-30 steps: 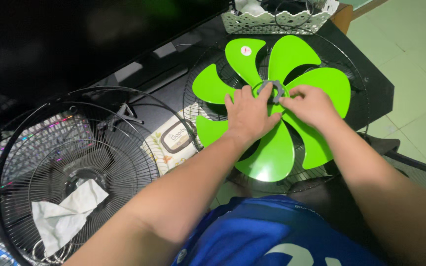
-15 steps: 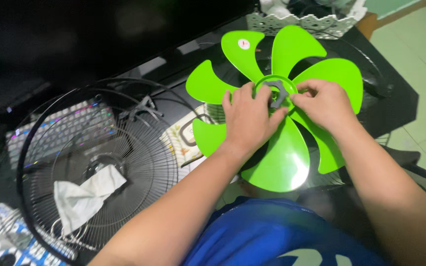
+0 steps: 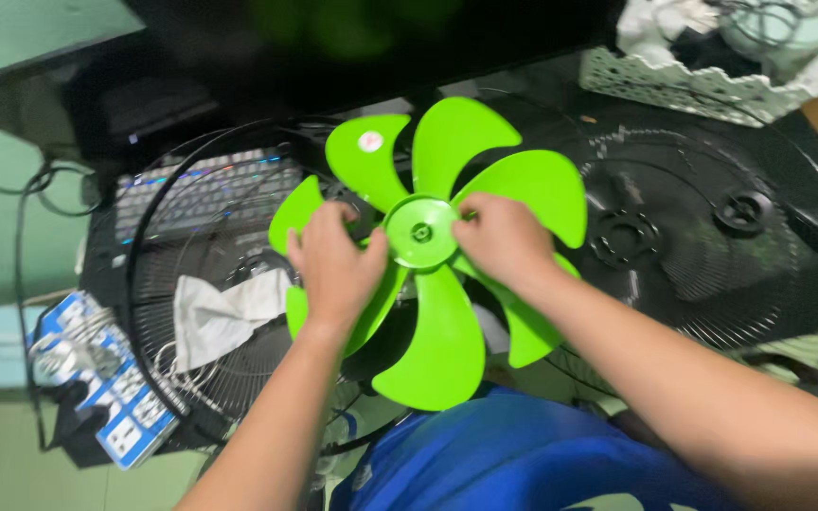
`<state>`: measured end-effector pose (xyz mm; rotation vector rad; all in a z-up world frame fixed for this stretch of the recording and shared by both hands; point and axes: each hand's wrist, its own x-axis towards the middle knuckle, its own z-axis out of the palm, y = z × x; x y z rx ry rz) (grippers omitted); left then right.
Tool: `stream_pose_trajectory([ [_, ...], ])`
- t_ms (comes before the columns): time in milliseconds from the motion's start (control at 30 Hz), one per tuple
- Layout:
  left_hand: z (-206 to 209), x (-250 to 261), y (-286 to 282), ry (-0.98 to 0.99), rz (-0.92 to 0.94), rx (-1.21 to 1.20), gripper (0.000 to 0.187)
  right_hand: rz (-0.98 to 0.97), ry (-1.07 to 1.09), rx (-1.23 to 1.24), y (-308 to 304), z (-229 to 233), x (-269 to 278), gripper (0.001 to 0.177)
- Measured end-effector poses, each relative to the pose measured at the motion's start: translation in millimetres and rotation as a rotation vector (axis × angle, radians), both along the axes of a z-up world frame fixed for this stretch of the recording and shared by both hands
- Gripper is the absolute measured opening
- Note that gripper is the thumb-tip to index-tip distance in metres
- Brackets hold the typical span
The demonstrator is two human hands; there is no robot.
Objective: The person assembles a standing fan by attaching the front wire cage to the motor housing and securing it with a knob. They then place a green fan blade onto the motor shaft and attempt to secure it with a nut, repeatedly handling the components to align them.
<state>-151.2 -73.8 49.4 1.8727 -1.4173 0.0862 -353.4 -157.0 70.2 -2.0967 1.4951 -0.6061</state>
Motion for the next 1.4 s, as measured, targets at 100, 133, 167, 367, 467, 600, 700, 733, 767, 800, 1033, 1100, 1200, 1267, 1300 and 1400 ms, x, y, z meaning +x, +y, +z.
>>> stream_pose_trajectory([
  [100, -14.7, 30.2, 23.4, 0.037, 0.142, 0.06, 0.044, 0.123, 0.025, 0.023, 7.0, -2.7, 39.3, 0.029],
  [133, -18.3, 39.6, 29.8, 0.065, 0.181, 0.082, 0.046, 0.166, 0.024, 0.03, 8.0, -5.3, 51.5, 0.029],
  [167, -21.6, 48.0, 35.5, 0.092, 0.221, 0.104, 0.048, 0.192, 0.026, 0.041, 8.7, -8.8, 63.3, 0.03],
  [367, -41.1, 78.5, 61.0, 0.226, 0.387, 0.189, 0.091, 0.419, -0.031, 0.086, 7.4, -32.6, 110.3, 0.041],
  [467, -46.7, 81.8, 63.7, 0.299, 0.456, 0.389, 0.079, 0.502, -0.049, 0.123, 9.0, -33.6, 108.7, 0.042],
  [600, -53.1, 75.9, 57.9, 0.246, 0.464, 0.348, 0.071, 0.395, -0.229, 0.027, 12.1, -37.7, 69.0, 0.04],
  [700, -57.3, 66.8, 48.5, 0.211, 0.473, 0.33, 0.068, 0.226, -0.405, -0.041, 8.2, -44.7, 14.7, 0.036],
  [733, -58.3, 64.1, 45.3, 0.215, 0.466, 0.351, 0.067, 0.149, -0.448, -0.011, 8.3, -46.8, -3.2, 0.035],
  [767, -59.8, 60.8, 41.6, 0.219, 0.459, 0.373, 0.067, 0.072, -0.491, 0.017, 8.3, -48.5, -20.5, 0.034],
  [800, -61.9, 57.1, 38.5, 0.195, 0.444, 0.358, 0.065, 0.012, -0.464, 0.04, 6.8, -50.3, -35.4, 0.033],
  [1033, -67.1, 27.2, 16.3, -0.117, 0.345, 0.072, 0.073, -0.161, -0.15, 0.029, -6.3, -72.0, -92.5, 0.045],
  [1100, -58.9, 7.4, 7.5, -0.148, 0.209, -0.004, 0.068, -0.128, -0.095, 0.005, -12.8, -85.4, -104.7, 0.051],
  [1200, -45.2, -40.2, -17.9, -0.073, -0.135, -0.081, 0.046, -0.116, 0.031, 0.042, -22.3, -103.5, -122.2, 0.061],
  [1267, -38.3, -79.4, -36.7, -0.022, -0.32, -0.05, 0.036, -0.145, 0.164, 0.074, -25.2, -111.6, -131.1, 0.065],
  [1300, -35.1, -95.3, -42.3, -0.022, -0.373, -0.022, 0.035, -0.184, 0.216, 0.124, -25.0, -113.5, -135.6, 0.069],
  [1400, -28.3, -128.8, -55.8, -0.075, -0.47, 0.083, 0.033, -0.271, 0.329, 0.211, -23.1, -115.8, -151.4, 0.08],
])
